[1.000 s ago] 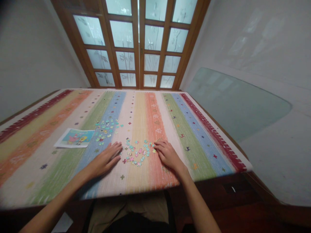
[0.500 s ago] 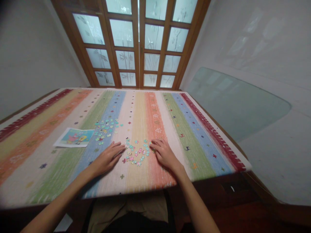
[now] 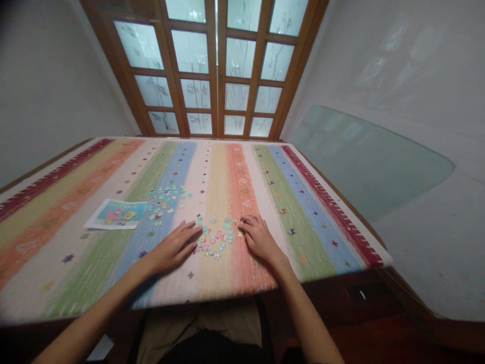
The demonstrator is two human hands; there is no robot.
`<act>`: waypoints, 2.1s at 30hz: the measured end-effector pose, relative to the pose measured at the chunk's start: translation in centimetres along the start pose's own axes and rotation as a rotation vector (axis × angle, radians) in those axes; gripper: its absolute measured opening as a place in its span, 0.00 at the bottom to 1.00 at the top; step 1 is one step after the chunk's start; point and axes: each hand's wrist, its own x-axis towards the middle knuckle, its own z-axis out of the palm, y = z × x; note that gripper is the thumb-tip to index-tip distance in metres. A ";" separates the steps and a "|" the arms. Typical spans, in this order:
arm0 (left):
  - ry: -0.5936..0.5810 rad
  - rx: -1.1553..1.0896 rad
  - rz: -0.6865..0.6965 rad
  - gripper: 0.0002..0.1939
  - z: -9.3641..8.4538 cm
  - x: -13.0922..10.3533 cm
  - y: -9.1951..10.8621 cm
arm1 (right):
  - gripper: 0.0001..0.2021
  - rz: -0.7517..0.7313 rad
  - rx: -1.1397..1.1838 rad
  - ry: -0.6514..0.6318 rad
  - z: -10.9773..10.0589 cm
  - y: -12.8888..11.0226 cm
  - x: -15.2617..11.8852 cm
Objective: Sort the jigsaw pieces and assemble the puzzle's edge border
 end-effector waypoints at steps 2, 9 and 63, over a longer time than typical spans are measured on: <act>-0.009 0.007 0.003 0.23 0.0 0.4 0.1 | 0.19 0.009 -0.003 -0.003 -0.2 0.1 -0.2; -0.010 0.020 -0.002 0.24 0.2 1.4 0.0 | 0.19 0.012 0.008 0.007 -0.4 -0.1 -0.6; 0.046 0.091 -0.076 0.28 0.3 0.0 -1.7 | 0.08 0.059 0.073 0.107 -0.3 -0.8 -1.0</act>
